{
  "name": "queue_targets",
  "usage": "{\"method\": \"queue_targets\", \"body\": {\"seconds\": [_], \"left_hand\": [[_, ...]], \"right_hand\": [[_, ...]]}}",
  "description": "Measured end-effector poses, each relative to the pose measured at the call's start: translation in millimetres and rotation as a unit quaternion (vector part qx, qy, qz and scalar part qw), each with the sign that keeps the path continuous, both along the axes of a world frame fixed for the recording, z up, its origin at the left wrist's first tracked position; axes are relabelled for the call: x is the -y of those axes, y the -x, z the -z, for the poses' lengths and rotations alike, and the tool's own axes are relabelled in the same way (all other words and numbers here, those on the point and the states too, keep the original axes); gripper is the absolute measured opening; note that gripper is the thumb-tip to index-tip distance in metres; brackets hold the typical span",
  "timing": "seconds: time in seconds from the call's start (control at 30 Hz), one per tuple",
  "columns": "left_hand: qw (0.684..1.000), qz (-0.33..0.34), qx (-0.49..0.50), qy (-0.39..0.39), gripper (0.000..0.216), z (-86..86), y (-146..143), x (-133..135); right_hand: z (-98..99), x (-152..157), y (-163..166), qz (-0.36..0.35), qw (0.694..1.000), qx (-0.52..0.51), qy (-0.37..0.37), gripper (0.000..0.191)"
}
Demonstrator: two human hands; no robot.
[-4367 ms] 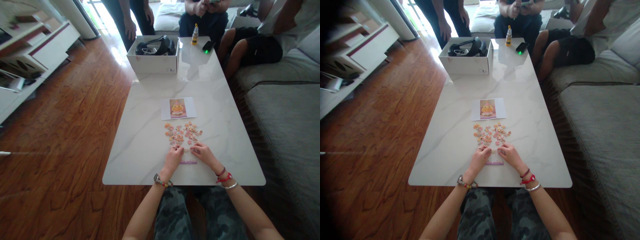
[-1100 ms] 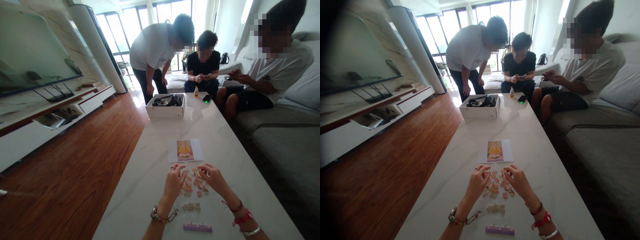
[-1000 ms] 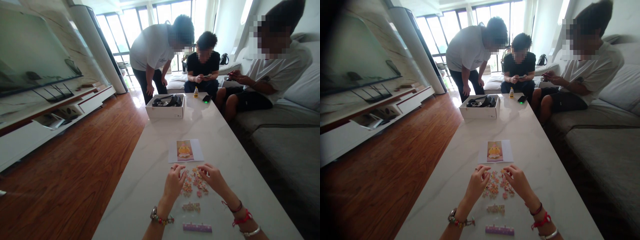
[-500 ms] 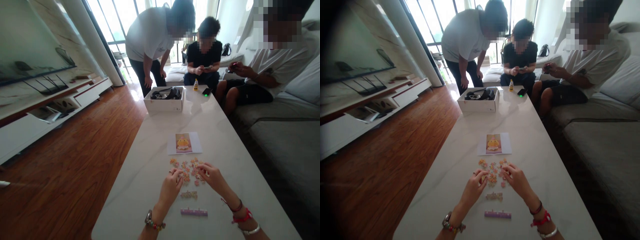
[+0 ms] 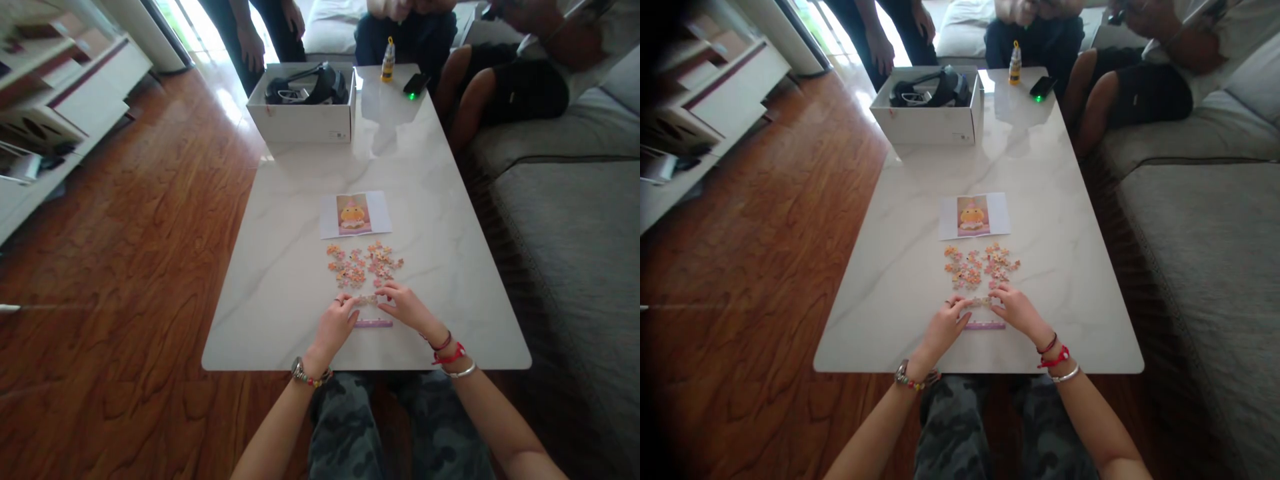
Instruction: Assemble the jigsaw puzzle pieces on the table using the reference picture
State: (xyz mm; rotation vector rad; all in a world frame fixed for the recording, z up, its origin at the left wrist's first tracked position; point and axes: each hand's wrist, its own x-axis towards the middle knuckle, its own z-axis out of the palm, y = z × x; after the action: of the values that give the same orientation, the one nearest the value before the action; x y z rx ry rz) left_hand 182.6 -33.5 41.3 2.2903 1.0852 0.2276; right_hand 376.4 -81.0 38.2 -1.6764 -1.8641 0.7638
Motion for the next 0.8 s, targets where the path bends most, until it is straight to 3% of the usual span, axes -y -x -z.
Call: {"method": "queue_targets", "body": {"seconds": [0.27, 0.53, 0.8], "left_hand": [[1.0, -0.026, -0.015, -0.006, 0.023, 0.2, -2.0, -5.4], [0.996, -0.044, -0.076, 0.001, 0.019, 7.4, -7.4, -9.7], [0.994, -0.057, -0.077, 0.051, 0.011, -3.7, -12.8, -12.0]], "right_hand": [[6.1, -3.9, 9.4, -0.006, 0.999, 0.045, 0.0, 0.025], [7.3, -6.0, 12.5, -0.014, 0.996, 0.087, 0.017, 0.015], [3.8, -15.4, 3.1, 0.029, 0.994, 0.1, 0.032, 0.014]]}}
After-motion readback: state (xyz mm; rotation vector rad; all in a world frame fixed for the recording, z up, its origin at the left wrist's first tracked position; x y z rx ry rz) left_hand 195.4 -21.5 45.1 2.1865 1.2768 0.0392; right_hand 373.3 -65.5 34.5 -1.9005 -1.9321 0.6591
